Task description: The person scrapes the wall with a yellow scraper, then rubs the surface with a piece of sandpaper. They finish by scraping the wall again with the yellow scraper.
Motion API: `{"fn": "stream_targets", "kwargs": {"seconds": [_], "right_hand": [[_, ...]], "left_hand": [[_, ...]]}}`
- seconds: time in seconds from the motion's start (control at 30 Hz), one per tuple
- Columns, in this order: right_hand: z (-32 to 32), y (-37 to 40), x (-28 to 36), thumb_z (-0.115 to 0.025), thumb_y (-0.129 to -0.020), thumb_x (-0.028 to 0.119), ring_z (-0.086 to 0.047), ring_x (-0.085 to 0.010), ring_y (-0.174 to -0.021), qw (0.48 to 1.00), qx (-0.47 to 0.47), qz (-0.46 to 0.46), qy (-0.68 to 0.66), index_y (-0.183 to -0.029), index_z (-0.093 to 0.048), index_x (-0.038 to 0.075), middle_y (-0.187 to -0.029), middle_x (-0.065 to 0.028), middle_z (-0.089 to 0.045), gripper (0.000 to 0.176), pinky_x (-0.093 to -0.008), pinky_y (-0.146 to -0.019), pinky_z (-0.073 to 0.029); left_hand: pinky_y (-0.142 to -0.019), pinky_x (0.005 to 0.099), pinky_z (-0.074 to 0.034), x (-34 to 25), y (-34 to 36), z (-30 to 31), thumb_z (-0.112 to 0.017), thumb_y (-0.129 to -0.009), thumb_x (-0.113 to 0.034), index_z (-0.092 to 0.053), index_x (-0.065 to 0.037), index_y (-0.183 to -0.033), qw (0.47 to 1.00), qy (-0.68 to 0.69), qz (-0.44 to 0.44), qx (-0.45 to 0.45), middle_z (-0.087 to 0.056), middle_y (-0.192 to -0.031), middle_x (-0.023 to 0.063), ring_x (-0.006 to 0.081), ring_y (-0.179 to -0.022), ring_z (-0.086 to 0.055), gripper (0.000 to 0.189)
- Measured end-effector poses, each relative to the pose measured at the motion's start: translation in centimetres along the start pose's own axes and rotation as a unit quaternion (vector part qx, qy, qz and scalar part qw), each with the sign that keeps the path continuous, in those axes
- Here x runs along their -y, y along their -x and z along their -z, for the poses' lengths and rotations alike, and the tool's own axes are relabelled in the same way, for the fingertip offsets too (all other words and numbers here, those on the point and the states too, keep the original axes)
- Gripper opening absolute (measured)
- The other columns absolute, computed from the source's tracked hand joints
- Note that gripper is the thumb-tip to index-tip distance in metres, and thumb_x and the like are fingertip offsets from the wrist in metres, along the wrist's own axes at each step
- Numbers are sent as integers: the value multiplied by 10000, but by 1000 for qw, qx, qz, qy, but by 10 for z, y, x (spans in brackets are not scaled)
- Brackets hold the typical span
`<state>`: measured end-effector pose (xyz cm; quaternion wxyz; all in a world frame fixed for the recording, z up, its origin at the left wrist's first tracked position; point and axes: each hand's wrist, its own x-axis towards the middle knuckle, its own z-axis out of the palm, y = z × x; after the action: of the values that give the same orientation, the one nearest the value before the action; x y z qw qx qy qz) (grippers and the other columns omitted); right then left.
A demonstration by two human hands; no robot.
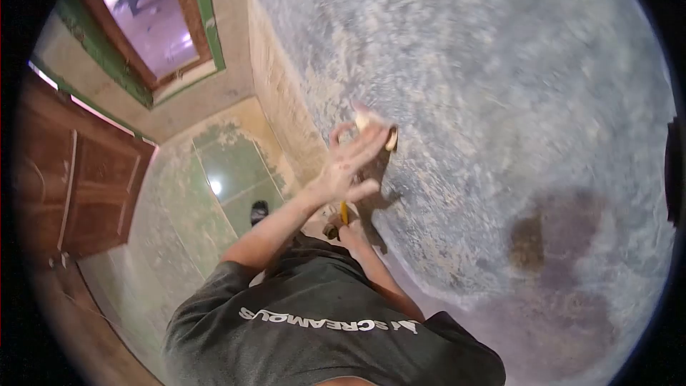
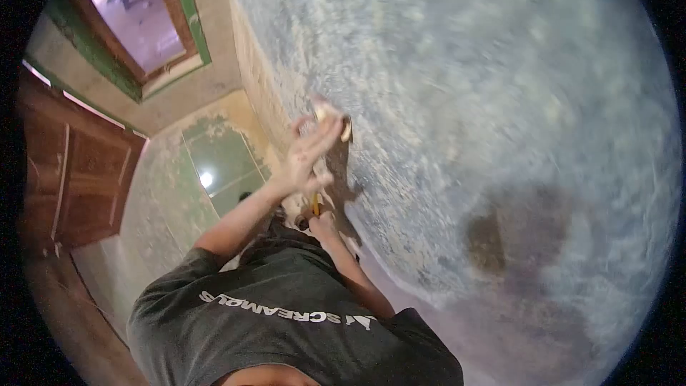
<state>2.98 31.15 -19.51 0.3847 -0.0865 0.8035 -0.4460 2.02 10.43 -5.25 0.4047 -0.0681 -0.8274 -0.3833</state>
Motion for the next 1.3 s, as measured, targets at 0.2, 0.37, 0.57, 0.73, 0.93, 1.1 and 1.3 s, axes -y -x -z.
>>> {"fn": "stream_targets", "kwargs": {"seconds": [0.2, 0.37, 0.57, 0.73, 0.93, 1.1, 1.3], "right_hand": [[2, 5, 30, -669, -874, 311, -555, -147, -572, 993, -107, 24, 33, -844, -659, -41, -627, -66, -590, 354, -341, -525, -424], [-19, -19, 9, -674, -861, 508, -655, -313, -782, 996, -71, -58, 9, -1012, -662, -52, -838, -211, -677, 580, -437, -715, -488], [-55, 2, 57, -624, -921, 374, -621, -238, -711, 999, -48, 12, -23, -938, -640, -58, -751, -143, -647, 433, -420, -652, -464], [-85, -11, 47, -585, -891, 199, -596, -209, -702, 995, -88, -36, -37, -873, -622, -10, -724, -119, -619, 213, -378, -659, -447], [-107, -21, 53, -600, -894, 202, -552, -173, -673, 986, -95, 17, -138, -844, -616, -16, -698, -82, -584, 224, -341, -638, -444], [-93, 7, 88, -606, -939, 322, -526, -158, -655, 984, -112, -25, -139, -859, -621, -31, -701, -71, -574, 363, -340, -592, -423], [-95, 4, 75, -604, -954, 309, -547, -141, -674, 972, -160, -18, -170, -911, -634, -43, -725, -47, -616, 356, -332, -609, -436]], "left_hand": [[-1196, 525, -81, 17, 10, -20, -448, -950, -516, -428, 55, -1429, 998, -58, -9, -7, -457, -1458, 238, 363, -1413, -370, 746], [-1192, 568, -68, 31, -20, -14, -523, -937, -452, -318, 117, -1452, 997, -44, -24, -61, -375, -1469, 329, 462, -1431, -270, 795], [-1202, 574, -47, 36, -34, 14, -498, -909, -264, -359, 117, -1429, 995, -28, -49, 83, -327, -1497, 324, 425, -1458, -227, 660], [-1182, 589, -114, 57, -14, 12, -473, -923, -271, -427, 91, -1398, 988, -70, -117, 73, -451, -1403, 284, 448, -1366, -368, 599], [-1195, 551, -142, 10, -115, 49, -463, -959, -315, -436, 31, -1427, 990, -1, -121, -69, -457, -1468, 179, 387, -1382, -385, 583], [-1191, 553, -157, 61, 22, -1, -522, -926, -305, -476, 22, -1392, 989, -44, -108, 89, -450, -1475, 177, 400, -1369, -399, 571], [-1169, 589, -150, 17, -132, 55, -370, -979, -282, -391, 88, -1428, 985, 13, -126, -115, -399, -1467, 300, 462, -1416, -294, 582]]}}
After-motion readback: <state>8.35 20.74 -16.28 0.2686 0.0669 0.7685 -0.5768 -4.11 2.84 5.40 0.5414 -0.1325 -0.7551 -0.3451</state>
